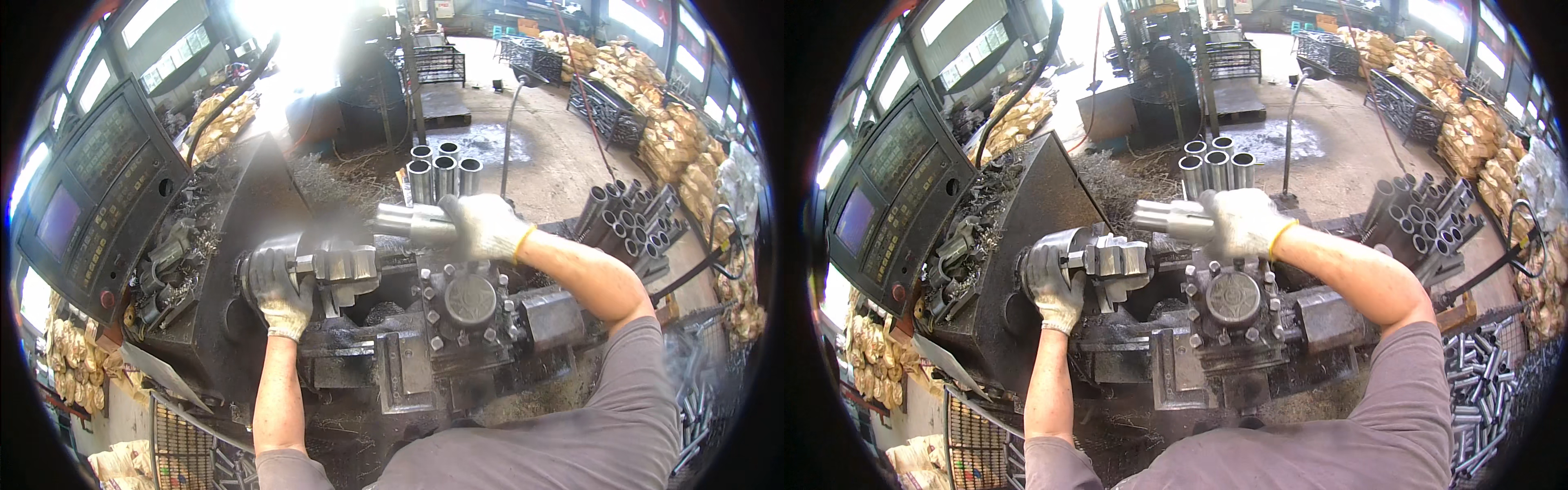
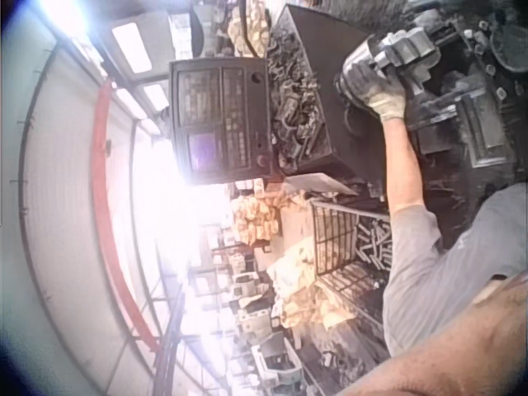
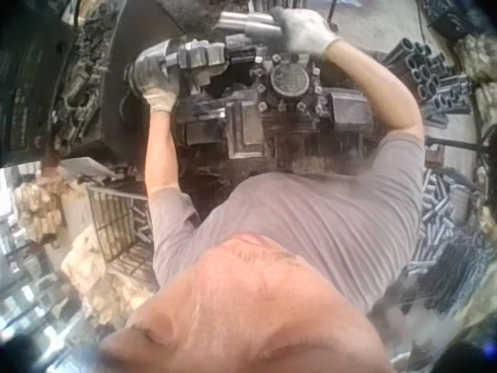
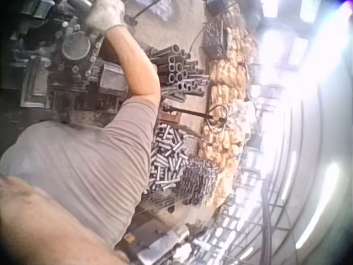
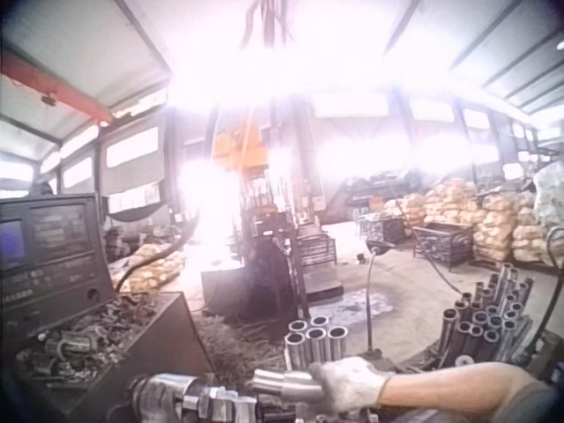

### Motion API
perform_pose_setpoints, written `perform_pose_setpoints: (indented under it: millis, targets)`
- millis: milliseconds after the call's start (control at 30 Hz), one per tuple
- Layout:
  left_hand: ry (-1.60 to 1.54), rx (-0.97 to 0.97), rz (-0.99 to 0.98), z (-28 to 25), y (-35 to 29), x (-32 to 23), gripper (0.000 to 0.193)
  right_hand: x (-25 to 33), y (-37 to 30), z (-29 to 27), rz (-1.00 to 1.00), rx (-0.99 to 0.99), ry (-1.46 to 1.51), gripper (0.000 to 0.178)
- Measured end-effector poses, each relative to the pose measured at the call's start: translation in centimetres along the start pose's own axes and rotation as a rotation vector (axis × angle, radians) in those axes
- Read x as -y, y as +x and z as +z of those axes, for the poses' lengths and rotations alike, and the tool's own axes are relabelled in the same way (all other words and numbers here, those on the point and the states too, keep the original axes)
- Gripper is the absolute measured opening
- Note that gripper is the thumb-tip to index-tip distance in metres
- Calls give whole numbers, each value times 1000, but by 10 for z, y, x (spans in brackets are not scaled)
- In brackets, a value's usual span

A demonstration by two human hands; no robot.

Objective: The person repeatedly picks up cylindrical metal tubes from a wire basket, inserts them into a lathe chuck, operates the machine, and removes the processed tubes. The cycle of loading, machining, and unloading is repeated continuously.

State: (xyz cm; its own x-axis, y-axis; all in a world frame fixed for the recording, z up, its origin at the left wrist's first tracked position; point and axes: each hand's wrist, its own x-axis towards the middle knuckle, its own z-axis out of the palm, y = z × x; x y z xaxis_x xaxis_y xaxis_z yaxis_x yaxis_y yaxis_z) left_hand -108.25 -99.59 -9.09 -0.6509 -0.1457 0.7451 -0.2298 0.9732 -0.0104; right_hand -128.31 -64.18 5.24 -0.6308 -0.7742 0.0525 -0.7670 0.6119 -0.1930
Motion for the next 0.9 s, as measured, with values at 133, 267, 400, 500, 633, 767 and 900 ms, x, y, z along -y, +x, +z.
perform_pose_setpoints:
  millis: [133,267,400,500,633,767,900]
  targets:
    - [-772,309,-336,-57,-31,-50,82,88,-91,-6,69,371,596,63]
    - [-1815,513,-855,-115,-129,-186,68,126,-158,122,207,578,1283,62]
    - [-1889,589,-1471,-71,-175,-176,46,135,-190,190,655,651,1558,57]
    - [-1712,630,-1518,-49,-196,-178,58,147,-202,208,588,697,949,54]
    - [-2117,603,-1435,-43,-228,-154,33,121,-225,294,477,545,1173,53]
    - [-2267,525,-1741,-48,-224,-140,48,125,-210,226,230,338,947,51]
    - [-2376,670,-1588,-39,-225,-122,62,76,-224,217,87,-84,659,38]
